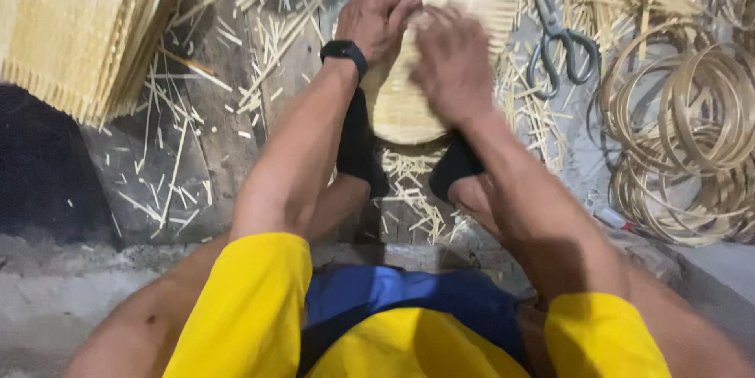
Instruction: The person sits on the floor and repeatedly cuts circular pieces from rectangular woven bamboo mats using shears. They place each cut circle into a stack of finished pieces.
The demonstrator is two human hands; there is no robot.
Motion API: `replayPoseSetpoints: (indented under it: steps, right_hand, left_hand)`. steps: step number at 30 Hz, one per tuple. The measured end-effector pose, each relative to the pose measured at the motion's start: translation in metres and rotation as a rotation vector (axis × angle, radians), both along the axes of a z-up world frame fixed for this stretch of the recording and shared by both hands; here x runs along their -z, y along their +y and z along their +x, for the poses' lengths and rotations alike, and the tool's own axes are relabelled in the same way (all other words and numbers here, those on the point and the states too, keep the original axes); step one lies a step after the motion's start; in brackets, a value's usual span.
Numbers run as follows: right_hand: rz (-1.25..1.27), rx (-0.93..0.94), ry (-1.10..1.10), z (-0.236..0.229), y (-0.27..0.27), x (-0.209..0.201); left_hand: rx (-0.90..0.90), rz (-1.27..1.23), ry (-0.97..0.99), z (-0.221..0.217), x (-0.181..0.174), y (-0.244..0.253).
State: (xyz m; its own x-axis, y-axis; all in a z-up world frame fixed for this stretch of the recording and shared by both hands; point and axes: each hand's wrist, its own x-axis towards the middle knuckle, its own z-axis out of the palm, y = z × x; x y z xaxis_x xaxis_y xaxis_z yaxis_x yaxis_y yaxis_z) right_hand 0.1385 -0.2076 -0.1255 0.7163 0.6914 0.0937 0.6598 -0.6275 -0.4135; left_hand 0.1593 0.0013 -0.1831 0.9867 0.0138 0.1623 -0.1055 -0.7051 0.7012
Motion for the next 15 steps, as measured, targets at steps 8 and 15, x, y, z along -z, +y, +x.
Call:
replayPoseSetpoints:
  steps: [8,15]
  right_hand:
    - [0.321,0.308,0.552,0.071,0.000,0.034]
    - [0.205,0.260,0.358,0.065,-0.016,0.050]
  left_hand:
    - [-0.097,-0.176,0.578,0.021,-0.010,-0.003]
    - [-0.087,-0.421,0.514,0.034,0.003,-0.002]
